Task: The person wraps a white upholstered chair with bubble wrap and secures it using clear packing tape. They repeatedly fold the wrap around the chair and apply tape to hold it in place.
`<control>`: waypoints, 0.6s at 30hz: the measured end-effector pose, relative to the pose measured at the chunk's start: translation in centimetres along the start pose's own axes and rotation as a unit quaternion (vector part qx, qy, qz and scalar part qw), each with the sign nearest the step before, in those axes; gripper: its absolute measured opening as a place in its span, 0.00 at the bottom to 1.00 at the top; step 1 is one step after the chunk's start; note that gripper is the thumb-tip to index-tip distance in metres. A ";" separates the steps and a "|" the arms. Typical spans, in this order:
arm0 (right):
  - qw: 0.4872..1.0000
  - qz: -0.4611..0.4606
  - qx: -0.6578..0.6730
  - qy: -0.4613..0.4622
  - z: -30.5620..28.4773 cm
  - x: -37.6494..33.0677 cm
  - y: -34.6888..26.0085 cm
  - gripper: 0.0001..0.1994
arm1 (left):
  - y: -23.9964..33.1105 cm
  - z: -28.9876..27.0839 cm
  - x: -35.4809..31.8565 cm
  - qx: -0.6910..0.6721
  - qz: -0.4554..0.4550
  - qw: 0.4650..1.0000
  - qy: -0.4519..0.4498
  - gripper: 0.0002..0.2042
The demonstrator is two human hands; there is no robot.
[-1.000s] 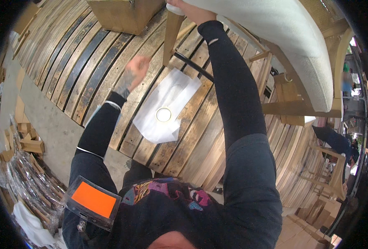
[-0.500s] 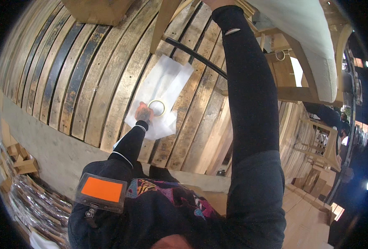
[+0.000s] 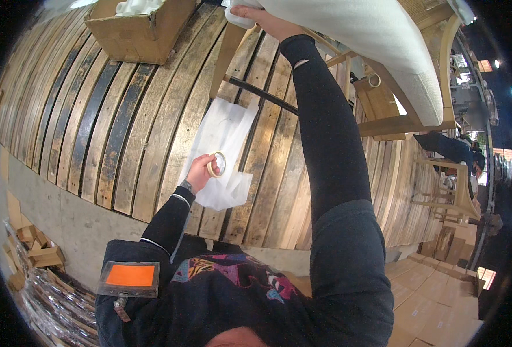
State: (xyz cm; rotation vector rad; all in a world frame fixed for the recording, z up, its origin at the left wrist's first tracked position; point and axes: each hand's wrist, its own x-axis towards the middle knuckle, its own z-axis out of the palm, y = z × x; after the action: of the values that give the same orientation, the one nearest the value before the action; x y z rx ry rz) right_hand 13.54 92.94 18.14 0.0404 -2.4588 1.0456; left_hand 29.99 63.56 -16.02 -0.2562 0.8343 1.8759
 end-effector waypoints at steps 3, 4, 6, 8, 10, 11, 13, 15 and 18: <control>1.000 -0.004 -0.002 0.004 0.0 -0.2 0.5 0.33 | -0.1 0.9 -0.6 -0.031 -0.019 0.999 -0.021 0.10; 1.000 -0.011 0.000 0.007 0.0 -0.2 0.8 0.33 | 0.0 1.4 -1.0 -0.036 -0.022 0.999 -0.031 0.12; 1.000 -0.025 0.004 0.015 0.0 -0.1 1.4 0.33 | 0.3 2.3 -1.8 -0.069 -0.030 0.996 -0.050 0.13; 0.999 -0.008 0.032 -0.020 0.2 0.1 1.9 0.32 | 0.7 3.0 -2.7 -0.131 -0.028 0.987 -0.092 0.13; 0.996 0.000 0.065 -0.054 0.2 0.4 2.4 0.32 | 1.3 3.4 -3.3 -0.107 -0.024 0.987 -0.115 0.13; 0.996 -0.005 0.061 -0.057 0.3 0.5 2.5 0.32 | 1.5 3.4 -3.4 -0.098 -0.018 0.983 -0.151 0.13; 0.997 -0.011 0.049 -0.050 0.3 0.7 2.7 0.31 | 2.2 3.2 -3.4 0.293 -0.046 0.955 0.008 0.13; 0.997 -0.018 0.048 -0.053 0.3 0.8 2.7 0.31 | 2.7 2.8 -3.4 0.459 -0.020 0.885 0.076 0.13; 0.998 -0.022 0.039 -0.052 0.4 0.7 2.6 0.30 | 3.4 1.9 -3.7 0.211 0.008 0.977 -0.023 0.12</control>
State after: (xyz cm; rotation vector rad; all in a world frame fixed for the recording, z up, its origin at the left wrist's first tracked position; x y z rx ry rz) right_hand 12.20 94.67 16.46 0.1777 -2.4967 1.1454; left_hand 29.06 61.29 -11.19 0.0592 1.1791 1.6633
